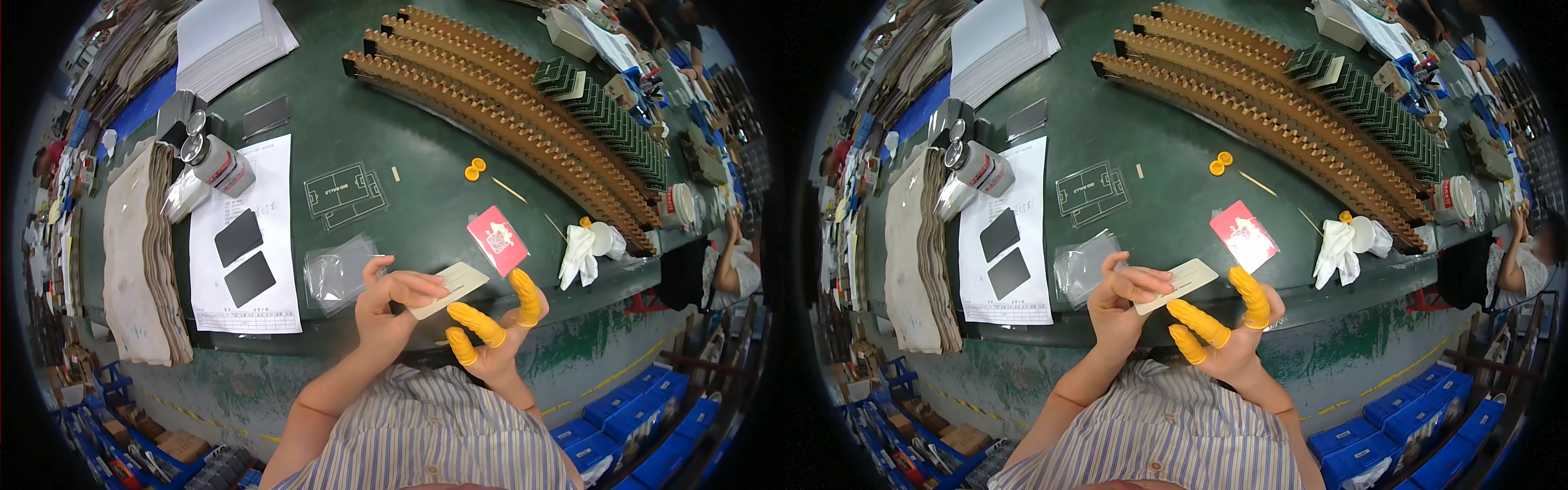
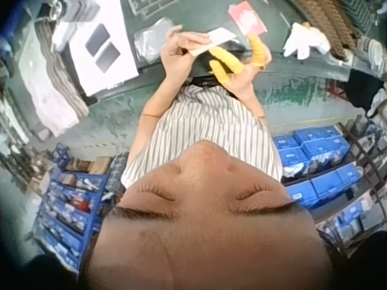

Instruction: The person uses a wooden stick to scrape the surface of a small rectangular card, then wipes the card with a white cloth. The person handles the card multiple times, flipping it over to clean different sides.

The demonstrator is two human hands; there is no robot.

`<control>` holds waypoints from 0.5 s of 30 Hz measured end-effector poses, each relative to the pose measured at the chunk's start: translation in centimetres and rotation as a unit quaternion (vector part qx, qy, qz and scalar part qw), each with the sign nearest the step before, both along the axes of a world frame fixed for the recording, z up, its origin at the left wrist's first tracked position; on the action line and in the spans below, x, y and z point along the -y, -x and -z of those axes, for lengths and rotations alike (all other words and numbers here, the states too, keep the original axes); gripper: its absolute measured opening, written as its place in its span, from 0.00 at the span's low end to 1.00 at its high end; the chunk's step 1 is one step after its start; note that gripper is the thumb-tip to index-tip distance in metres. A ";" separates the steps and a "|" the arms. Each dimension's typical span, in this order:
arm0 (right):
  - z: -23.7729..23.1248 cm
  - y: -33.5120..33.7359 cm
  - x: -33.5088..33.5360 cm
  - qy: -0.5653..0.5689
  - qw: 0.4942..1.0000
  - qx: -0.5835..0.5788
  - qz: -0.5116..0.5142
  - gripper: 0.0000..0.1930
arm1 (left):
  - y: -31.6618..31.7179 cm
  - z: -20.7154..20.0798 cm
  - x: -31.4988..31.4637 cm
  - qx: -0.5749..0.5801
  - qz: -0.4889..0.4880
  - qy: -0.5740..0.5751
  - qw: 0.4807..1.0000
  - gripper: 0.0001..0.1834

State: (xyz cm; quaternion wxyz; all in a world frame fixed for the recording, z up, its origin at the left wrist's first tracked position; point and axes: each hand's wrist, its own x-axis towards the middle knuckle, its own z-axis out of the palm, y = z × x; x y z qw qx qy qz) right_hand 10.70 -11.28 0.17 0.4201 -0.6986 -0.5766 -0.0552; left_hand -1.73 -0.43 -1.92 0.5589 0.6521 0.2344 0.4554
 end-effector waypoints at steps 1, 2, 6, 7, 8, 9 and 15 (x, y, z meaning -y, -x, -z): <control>0.0 0.0 0.0 0.003 1.000 0.005 -0.004 0.13 | 0.1 0.1 0.0 -0.003 0.000 -0.001 1.000 0.14; 0.0 0.1 -0.1 0.003 1.000 0.012 -0.003 0.13 | 0.1 0.1 0.0 -0.003 0.000 -0.004 1.000 0.14; -0.1 0.1 -0.1 0.010 1.000 0.030 0.000 0.13 | 0.2 0.2 0.0 -0.008 0.002 -0.012 1.000 0.14; -0.1 0.1 -0.1 0.012 0.999 0.033 0.000 0.13 | 0.1 0.1 -0.1 -0.009 0.002 -0.014 1.000 0.14; 0.0 0.0 -0.1 0.003 1.000 0.022 0.003 0.13 | 0.1 0.1 -0.1 -0.007 -0.001 -0.014 1.000 0.14; 0.0 0.0 -0.1 -0.006 1.000 0.011 0.006 0.14 | 0.2 0.1 0.0 -0.004 -0.004 -0.014 1.000 0.14; 0.2 -3.5 -0.8 -0.011 0.991 -0.006 0.136 0.21 | 0.0 -0.1 0.1 -0.005 -0.027 -0.005 1.000 0.15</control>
